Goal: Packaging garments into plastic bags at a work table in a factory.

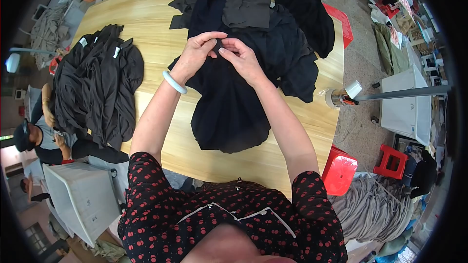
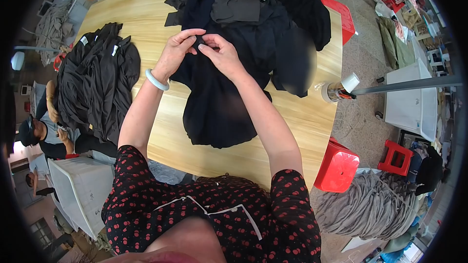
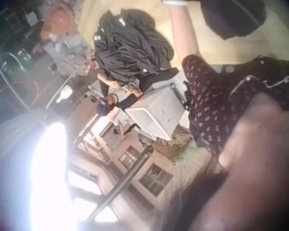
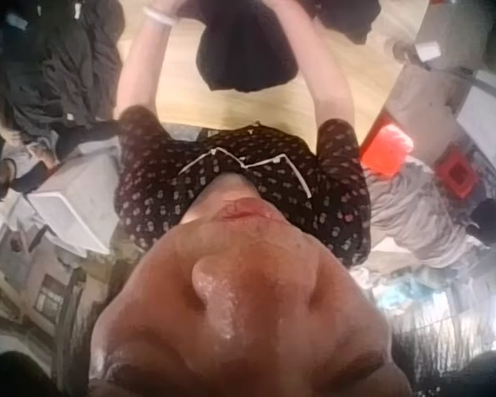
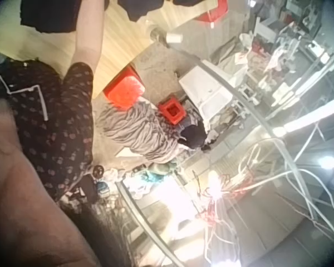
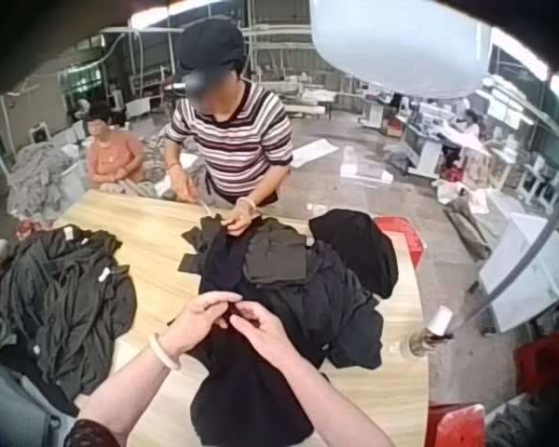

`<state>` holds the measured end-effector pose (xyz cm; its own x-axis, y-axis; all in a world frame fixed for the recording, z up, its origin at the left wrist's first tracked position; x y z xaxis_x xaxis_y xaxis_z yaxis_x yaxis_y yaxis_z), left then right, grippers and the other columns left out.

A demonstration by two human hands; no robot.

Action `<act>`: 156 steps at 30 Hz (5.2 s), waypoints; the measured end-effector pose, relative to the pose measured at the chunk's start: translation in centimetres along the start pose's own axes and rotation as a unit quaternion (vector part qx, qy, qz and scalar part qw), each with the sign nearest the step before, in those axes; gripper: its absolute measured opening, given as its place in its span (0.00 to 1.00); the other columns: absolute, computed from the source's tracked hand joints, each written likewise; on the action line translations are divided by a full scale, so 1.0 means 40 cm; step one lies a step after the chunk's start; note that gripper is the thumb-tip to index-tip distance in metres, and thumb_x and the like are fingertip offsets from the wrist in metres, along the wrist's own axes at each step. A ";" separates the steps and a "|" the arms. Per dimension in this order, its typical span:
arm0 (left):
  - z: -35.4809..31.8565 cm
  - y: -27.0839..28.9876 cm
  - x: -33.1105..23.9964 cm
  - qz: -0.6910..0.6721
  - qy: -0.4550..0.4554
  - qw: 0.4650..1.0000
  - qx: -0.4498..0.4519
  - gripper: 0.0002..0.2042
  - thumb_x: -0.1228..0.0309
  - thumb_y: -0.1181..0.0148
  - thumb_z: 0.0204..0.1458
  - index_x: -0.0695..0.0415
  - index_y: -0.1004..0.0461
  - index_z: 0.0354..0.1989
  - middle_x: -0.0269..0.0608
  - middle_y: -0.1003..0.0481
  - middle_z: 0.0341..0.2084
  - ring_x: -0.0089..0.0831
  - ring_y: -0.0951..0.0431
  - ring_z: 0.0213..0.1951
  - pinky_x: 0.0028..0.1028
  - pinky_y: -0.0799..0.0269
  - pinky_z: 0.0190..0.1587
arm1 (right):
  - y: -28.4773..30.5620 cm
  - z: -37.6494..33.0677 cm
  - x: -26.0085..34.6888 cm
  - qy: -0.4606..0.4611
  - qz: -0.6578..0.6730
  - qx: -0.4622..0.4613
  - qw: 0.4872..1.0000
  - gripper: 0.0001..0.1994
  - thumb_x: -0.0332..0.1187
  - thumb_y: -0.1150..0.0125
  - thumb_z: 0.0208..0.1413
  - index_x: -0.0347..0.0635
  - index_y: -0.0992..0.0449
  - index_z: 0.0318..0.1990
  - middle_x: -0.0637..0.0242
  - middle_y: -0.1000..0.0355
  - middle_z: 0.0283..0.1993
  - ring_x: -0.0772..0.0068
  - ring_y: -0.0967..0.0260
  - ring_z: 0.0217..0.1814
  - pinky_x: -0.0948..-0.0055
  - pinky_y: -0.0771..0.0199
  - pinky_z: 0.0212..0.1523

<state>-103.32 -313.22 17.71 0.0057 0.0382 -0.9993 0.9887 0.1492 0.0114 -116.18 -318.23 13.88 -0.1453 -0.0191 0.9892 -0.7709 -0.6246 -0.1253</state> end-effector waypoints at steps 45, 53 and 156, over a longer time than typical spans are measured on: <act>0.102 0.042 0.095 -0.008 0.047 0.999 0.013 0.06 0.73 0.47 0.46 0.59 0.32 0.34 0.28 0.32 0.23 0.15 0.34 0.25 0.14 0.39 0.29 | 0.037 0.122 -0.051 -0.238 0.329 0.025 0.914 0.09 0.32 0.47 0.48 0.37 0.30 0.34 0.67 0.30 0.30 0.76 0.33 0.32 0.78 0.33 0.37; 0.183 0.084 0.088 -0.084 0.039 0.996 0.014 0.06 0.74 0.47 0.46 0.59 0.31 0.33 0.28 0.31 0.24 0.15 0.33 0.25 0.15 0.37 0.29 | 0.024 0.210 -0.061 -0.251 0.381 0.021 0.890 0.08 0.33 0.49 0.49 0.38 0.30 0.33 0.66 0.30 0.30 0.74 0.33 0.32 0.77 0.33 0.37; 0.113 0.079 0.233 -0.187 0.193 0.963 -0.030 0.31 0.68 0.40 0.42 0.63 0.48 0.53 0.40 0.34 0.40 0.24 0.37 0.45 0.22 0.44 0.49 | 0.034 0.172 -0.197 -0.297 0.365 -0.031 0.882 0.10 0.28 0.47 0.49 0.37 0.35 0.39 0.67 0.34 0.37 0.77 0.36 0.40 0.80 0.36 0.44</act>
<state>-99.48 -316.88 8.26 -0.4165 0.3332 -0.8459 0.9004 0.2795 -0.3333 -111.79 -324.31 6.43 -0.2808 -0.8156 0.5059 -0.6419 -0.2323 -0.7308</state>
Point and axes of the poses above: each hand's wrist, its own z-axis towards the middle knuckle, its own y-axis out of the back of the hand, x = y × z, the point moved 2 cm from there along z, towards the middle knuckle
